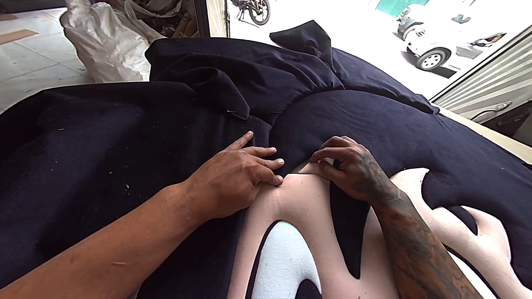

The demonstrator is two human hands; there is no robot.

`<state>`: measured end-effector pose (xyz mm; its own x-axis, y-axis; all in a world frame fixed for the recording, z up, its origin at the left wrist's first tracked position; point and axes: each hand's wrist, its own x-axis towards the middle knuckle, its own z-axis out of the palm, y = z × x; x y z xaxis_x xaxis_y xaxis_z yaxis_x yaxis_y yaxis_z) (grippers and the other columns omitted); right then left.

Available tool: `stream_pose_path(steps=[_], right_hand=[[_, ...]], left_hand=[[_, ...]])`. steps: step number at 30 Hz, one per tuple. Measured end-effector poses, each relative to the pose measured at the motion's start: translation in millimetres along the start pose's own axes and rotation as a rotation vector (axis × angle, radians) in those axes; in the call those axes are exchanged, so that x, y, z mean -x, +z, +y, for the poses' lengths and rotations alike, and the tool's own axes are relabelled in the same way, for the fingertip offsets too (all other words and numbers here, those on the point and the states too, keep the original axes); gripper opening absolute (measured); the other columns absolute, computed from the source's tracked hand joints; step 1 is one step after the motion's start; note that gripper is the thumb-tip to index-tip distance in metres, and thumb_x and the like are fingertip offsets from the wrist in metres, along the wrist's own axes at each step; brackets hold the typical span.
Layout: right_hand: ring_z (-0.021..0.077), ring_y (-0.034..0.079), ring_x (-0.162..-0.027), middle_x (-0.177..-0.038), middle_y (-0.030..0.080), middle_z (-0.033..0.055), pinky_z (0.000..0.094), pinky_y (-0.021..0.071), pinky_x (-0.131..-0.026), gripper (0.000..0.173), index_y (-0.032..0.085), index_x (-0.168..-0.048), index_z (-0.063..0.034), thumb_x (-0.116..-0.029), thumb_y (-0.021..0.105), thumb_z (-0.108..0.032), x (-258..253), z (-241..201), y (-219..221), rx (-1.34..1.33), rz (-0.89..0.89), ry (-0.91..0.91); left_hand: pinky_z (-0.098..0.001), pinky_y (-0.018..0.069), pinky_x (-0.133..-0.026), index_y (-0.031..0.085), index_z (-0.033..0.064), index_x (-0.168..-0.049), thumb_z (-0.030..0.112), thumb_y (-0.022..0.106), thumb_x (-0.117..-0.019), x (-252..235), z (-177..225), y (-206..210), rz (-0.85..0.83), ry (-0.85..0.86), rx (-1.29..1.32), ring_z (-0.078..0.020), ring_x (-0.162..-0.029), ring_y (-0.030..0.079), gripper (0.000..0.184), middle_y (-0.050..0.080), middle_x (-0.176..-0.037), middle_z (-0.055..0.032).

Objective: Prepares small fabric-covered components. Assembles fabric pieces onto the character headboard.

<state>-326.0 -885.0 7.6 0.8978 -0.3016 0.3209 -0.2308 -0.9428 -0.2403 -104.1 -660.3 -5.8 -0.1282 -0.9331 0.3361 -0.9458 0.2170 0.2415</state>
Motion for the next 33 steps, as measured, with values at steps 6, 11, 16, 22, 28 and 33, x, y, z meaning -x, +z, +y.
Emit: stream_pose_path(steps=[6, 11, 16, 22, 28, 33], right_hand=[[0.0042, 0.061, -0.096, -0.1, 0.069, -0.0168, 0.032, 0.0511, -0.075, 0.021, 0.079, -0.098, -0.0388, -0.0905, 0.061, -0.032, 0.9, -0.9, 0.0, 0.011, 0.015, 0.0], [0.0047, 0.062, -0.097, -0.102, 0.07, -0.015, 0.0324, 0.0524, -0.077, 0.02, 0.079, -0.098, -0.0356, -0.0902, 0.061, -0.03, 0.6, 0.2, 0.9, -0.004, 0.047, 0.002], [0.0102, 0.065, -0.097, -0.099, 0.071, -0.006, 0.0343, 0.0542, -0.081, 0.023, 0.078, -0.092, -0.0228, -0.0903, 0.056, -0.013, -2.0, -2.6, -4.3, -0.01, 0.315, 0.08], [0.0106, 0.063, -0.092, -0.092, 0.069, -0.0079, 0.0336, 0.0524, -0.076, 0.022, 0.077, -0.086, -0.0234, -0.0895, 0.057, -0.014, -0.7, -1.2, -0.3, 0.047, 0.262, 0.022], [0.0094, 0.065, -0.089, -0.086, 0.069, -0.0117, 0.0382, 0.0532, -0.08, 0.016, 0.075, -0.078, -0.0268, -0.0884, 0.063, -0.027, -1.4, -7.3, 3.5, 0.159, 0.2, 0.04], [0.0143, 0.066, -0.1, -0.096, 0.071, -0.0059, 0.0431, 0.0493, -0.099, 0.012, 0.074, -0.092, -0.0243, -0.0915, 0.061, -0.026, -2.2, -46.9, -16.1, 0.321, -0.091, 0.19]], left_hand=[[-0.0557, 0.0241, -0.128, 0.079, 0.0384, -0.111, 0.027, 0.047, -0.1027, 0.1, 0.5, 0.0, -0.01, -0.009, -0.004, -0.0069, -0.143, 0.048, 0.036, 0.067, -0.135, 0.0184], [-0.0552, 0.0245, -0.128, 0.08, 0.0384, -0.111, 0.027, 0.046, -0.1031, 0.6, -0.3, 0.7, 0.003, 0.002, -0.007, -0.007, -0.142, 0.049, 0.036, 0.068, -0.134, 0.0184], [-0.0552, 0.0249, -0.128, 0.08, 0.038, -0.111, 0.026, 0.048, -0.102, 1.1, -0.1, 1.1, 0.013, 0.006, -0.003, -0.0071, -0.142, 0.049, 0.035, 0.067, -0.134, 0.0187], [-0.0533, 0.0235, -0.129, 0.081, 0.0372, -0.108, 0.027, 0.051, -0.1015, -1.9, 0.6, -1.1, 0.037, -0.001, 0.019, -0.0056, -0.141, 0.049, 0.032, 0.069, -0.132, 0.0188], [-0.0482, 0.0228, -0.13, 0.08, 0.0407, -0.106, 0.026, 0.05, -0.1023, -1.5, -3.1, 3.5, 0.054, -0.004, 0.041, -0.0014, -0.142, 0.047, 0.033, 0.067, -0.133, 0.0236], [-0.0445, 0.017, -0.131, 0.077, 0.0403, -0.115, 0.03, 0.041, -0.1062, -0.9, -7.2, 3.2, -0.041, -0.039, 0.067, 0.0001, -0.145, 0.042, 0.038, 0.062, -0.14, 0.0249]])
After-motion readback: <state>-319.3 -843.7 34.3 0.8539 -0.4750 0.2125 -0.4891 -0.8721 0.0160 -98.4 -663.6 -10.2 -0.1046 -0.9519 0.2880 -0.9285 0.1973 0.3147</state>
